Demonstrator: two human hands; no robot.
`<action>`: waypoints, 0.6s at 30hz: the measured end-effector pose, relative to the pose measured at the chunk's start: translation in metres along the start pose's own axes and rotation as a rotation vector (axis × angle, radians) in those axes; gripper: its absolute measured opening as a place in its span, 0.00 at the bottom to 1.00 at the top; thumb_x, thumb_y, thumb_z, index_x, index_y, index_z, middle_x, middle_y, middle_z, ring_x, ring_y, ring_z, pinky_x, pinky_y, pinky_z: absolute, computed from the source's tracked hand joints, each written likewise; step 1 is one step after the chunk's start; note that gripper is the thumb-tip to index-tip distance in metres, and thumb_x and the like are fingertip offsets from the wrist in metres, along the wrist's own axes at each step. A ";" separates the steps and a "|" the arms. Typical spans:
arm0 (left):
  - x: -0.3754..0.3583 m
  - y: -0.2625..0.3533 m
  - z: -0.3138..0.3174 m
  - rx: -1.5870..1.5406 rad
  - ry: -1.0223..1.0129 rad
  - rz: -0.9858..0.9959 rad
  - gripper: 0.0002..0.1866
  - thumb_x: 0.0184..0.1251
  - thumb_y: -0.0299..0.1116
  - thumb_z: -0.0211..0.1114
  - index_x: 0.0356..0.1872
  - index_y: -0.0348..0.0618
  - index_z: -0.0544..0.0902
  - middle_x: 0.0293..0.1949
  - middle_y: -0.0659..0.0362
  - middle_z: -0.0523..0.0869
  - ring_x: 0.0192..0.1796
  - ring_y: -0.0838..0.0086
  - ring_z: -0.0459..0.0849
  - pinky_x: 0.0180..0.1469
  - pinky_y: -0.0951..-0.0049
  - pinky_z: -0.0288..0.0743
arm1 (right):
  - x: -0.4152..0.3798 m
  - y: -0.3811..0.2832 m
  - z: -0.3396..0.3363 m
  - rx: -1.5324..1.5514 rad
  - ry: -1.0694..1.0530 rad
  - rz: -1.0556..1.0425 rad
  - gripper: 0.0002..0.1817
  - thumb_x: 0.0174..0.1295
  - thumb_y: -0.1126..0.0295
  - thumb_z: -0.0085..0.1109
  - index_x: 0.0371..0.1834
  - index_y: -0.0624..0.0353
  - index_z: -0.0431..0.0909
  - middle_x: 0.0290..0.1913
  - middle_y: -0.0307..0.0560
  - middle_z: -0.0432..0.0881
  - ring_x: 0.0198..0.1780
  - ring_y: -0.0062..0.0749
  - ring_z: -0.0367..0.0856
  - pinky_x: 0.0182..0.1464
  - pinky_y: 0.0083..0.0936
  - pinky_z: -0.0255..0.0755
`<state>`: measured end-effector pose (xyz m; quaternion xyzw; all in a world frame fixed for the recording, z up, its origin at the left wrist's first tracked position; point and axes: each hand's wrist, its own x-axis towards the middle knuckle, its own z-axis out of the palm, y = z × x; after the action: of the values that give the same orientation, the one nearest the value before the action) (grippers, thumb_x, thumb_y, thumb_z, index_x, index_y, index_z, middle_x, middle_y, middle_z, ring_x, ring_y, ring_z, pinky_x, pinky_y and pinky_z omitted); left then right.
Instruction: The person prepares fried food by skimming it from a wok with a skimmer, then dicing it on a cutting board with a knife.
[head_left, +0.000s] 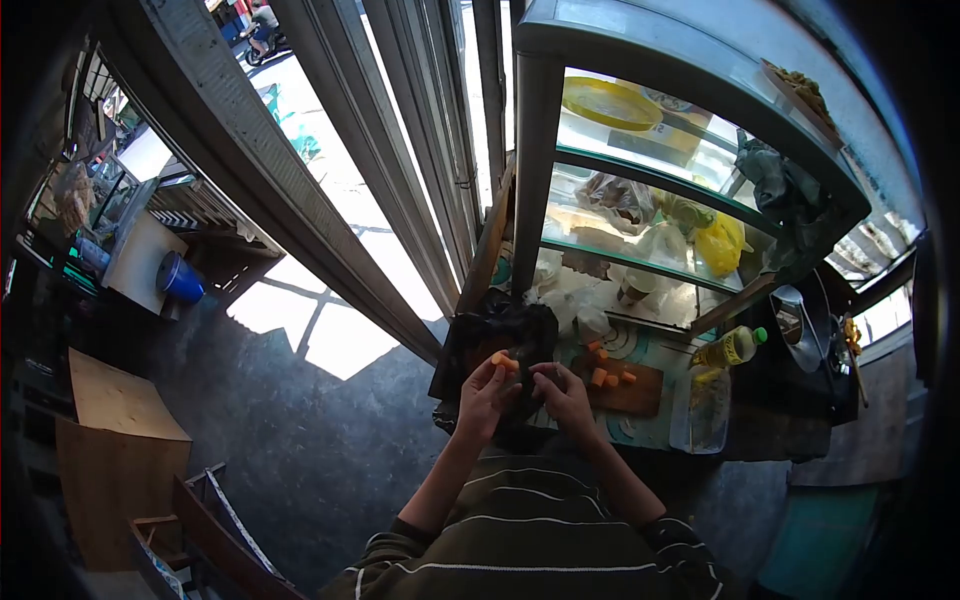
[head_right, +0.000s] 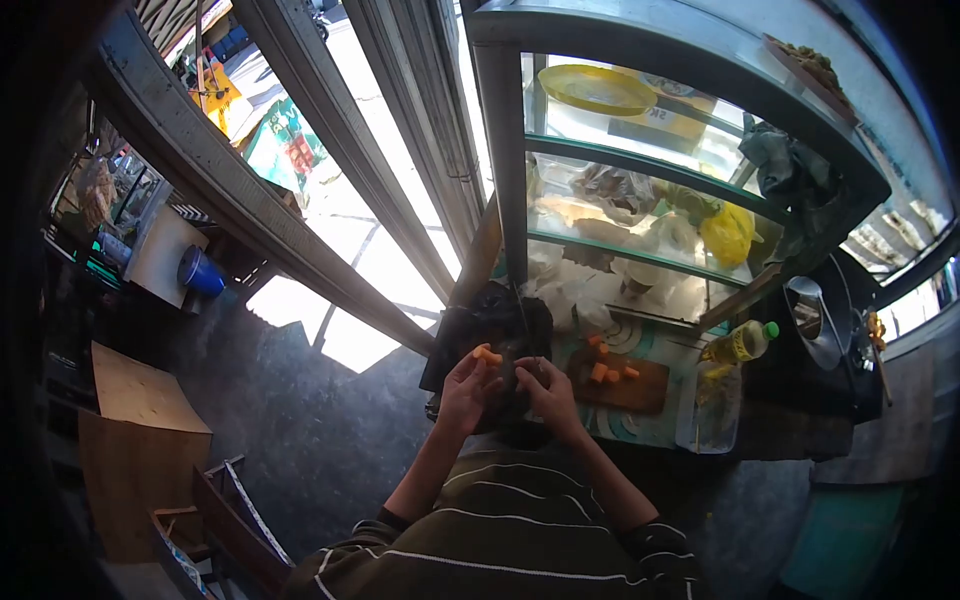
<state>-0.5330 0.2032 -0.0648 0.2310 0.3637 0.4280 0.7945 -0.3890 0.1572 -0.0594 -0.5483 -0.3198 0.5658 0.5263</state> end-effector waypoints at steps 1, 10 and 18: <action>0.002 0.000 -0.001 -0.028 -0.071 0.018 0.15 0.63 0.32 0.55 0.50 0.41 0.73 0.43 0.62 0.78 0.44 0.80 0.76 0.45 0.77 0.75 | 0.002 0.000 0.008 -0.015 0.005 0.008 0.11 0.60 0.68 0.50 0.43 0.61 0.71 0.24 0.33 0.73 0.15 0.10 0.61 0.15 0.08 0.51; 0.001 0.012 -0.024 -0.202 -0.236 -0.065 0.17 0.64 0.29 0.49 0.54 0.41 0.69 0.50 0.58 0.75 0.50 0.72 0.76 0.52 0.68 0.72 | 0.026 -0.006 0.024 -0.103 -0.173 -0.211 0.10 0.58 0.71 0.54 0.42 0.63 0.73 0.33 0.37 0.78 0.32 0.13 0.73 0.34 0.10 0.67; 0.011 0.002 -0.044 -0.243 -0.317 -0.372 0.17 0.62 0.34 0.56 0.51 0.39 0.71 0.43 0.56 0.78 0.45 0.71 0.79 0.50 0.72 0.74 | 0.035 -0.020 0.019 -0.438 -0.220 -0.379 0.16 0.58 0.70 0.52 0.50 0.60 0.70 0.26 0.33 0.75 0.30 0.15 0.72 0.32 0.16 0.66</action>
<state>-0.5644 0.2159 -0.0954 0.1274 0.2171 0.2738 0.9283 -0.3970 0.1991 -0.0468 -0.5149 -0.5856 0.4312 0.4539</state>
